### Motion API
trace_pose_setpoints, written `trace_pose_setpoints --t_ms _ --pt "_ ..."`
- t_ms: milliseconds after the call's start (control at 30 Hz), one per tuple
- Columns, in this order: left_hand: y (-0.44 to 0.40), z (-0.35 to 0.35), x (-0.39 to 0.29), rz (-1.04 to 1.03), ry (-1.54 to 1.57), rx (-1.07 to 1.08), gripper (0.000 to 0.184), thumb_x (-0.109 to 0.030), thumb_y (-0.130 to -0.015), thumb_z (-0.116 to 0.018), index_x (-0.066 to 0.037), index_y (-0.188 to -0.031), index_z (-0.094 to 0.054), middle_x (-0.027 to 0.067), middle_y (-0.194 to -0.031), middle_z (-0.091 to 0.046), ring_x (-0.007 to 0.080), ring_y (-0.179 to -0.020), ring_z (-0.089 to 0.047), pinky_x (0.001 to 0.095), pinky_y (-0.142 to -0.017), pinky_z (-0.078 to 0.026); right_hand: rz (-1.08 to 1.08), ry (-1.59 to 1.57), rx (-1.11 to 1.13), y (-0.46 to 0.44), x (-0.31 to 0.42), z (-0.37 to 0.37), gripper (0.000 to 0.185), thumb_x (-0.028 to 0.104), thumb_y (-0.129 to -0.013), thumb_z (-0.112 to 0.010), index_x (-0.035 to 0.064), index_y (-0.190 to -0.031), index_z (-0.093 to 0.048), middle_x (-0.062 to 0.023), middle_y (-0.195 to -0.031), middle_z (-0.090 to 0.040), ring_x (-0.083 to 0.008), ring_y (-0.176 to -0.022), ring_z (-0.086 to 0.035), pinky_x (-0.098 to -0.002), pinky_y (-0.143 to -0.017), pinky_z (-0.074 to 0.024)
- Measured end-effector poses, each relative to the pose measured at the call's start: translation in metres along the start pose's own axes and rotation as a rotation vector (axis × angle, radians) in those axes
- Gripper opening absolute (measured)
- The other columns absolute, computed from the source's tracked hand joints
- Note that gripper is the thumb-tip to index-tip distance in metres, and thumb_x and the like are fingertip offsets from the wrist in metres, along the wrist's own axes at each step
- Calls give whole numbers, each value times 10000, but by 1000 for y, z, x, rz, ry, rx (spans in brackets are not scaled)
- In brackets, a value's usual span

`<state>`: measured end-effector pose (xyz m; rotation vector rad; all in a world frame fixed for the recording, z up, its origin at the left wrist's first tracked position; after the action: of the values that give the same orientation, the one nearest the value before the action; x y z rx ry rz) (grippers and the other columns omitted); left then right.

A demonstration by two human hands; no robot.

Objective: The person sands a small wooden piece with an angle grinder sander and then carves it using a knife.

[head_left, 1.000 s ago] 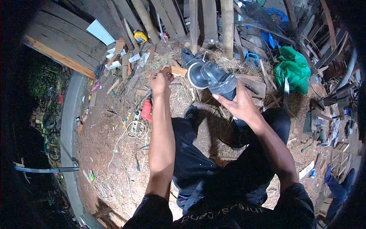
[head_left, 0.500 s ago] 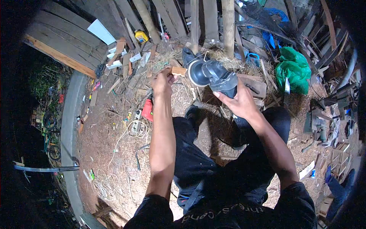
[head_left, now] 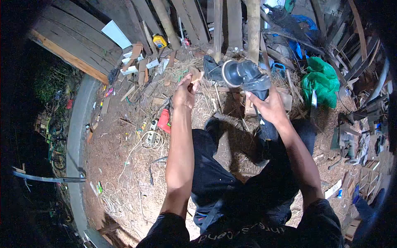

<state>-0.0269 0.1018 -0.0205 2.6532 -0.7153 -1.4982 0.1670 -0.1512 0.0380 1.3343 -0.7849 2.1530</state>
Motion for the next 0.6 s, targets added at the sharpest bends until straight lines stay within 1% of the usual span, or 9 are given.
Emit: trace_pose_setpoints --t_ms 33,100,133,233,367,400,500,533,600 --pt "-1 -3 1 28 83 30 203 5 -913 -519 11 -1093 -613 120 -1041 -646 203 -925 -655 286 -777 -589 -20 -34 -15 -1 -5 2 653 362 -763 -804 -54 -1188 -535 -227 -1078 -669 -302 -1024 -660 -388 -894 -495" --pt "3 -11 1 85 249 92 193 36 -900 -499 70 -1064 -595 159 -1067 -641 244 -972 -658 303 -841 -594 -18 13 -25 -1 -7 8 659 371 -765 -799 -61 -1187 -537 -228 -1064 -674 -306 -1016 -664 -393 -890 -496" --pt "8 -16 0 129 327 108 202 87 -873 -472 148 -1043 -562 227 -1107 -622 311 -1032 -647 335 -927 -573 -5 1 -32 -1 -6 10 660 371 -765 -799 -65 -1186 -536 -229 -1063 -674 -306 -1016 -664 -393 -891 -495" --pt "16 -34 4 182 377 246 204 88 -873 -480 177 -1050 -528 272 -1108 -604 342 -1035 -643 331 -937 -569 -11 66 -56 0 -1 20 647 358 -769 -797 -67 -1183 -538 -224 -1069 -674 -299 -1016 -664 -389 -896 -493" --pt "21 -40 14 159 190 120 225 -104 -952 -572 75 -1088 -576 145 -964 -657 251 -893 -690 274 -788 -614 -57 39 -68 4 19 31 590 297 -780 -797 -55 -1182 -547 -192 -1082 -678 -268 -1012 -663 -374 -904 -489" --pt "18 -40 17 143 -3 171 231 -215 -954 -614 -16 -1070 -638 59 -853 -642 159 -754 -670 227 -621 -579 -51 31 -69 3 19 32 576 281 -783 -796 -52 -1184 -550 -181 -1084 -678 -257 -1012 -660 -369 -906 -487" --pt "18 -35 14 29 -390 196 237 -260 -950 -631 -44 -1043 -660 11 -772 -599 104 -676 -609 226 -538 -498 -11 30 -83 0 12 35 541 252 -795 -793 -39 -1187 -561 -151 -1085 -684 -220 -1005 -657 -352 -909 -484" --pt "26 -40 10 -9 -506 140 220 -275 -969 -592 -77 -1013 -677 -54 -733 -551 76 -697 -565 226 -622 -486 16 46 -97 -2 7 36 532 255 -802 -791 -33 -1188 -566 -140 -1082 -688 -206 -995 -658 -346 -910 -484" --pt "25 -47 9 -148 -519 162 222 -257 -973 -581 -59 -1038 -657 -28 -784 -609 88 -698 -581 245 -628 -493 40 9 -91 -3 5 35 514 247 -812 -786 -25 -1190 -570 -128 -1085 -689 -188 -994 -652 -340 -915 -480"
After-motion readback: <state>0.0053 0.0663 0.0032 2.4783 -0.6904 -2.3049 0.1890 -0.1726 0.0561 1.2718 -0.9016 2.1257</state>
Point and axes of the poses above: each hand's wrist, its own y-axis away from the middle knuckle, its own z-axis out of the back of the hand, x = y × z, the point moved 7 cm from there along -y, towards the middle knuckle
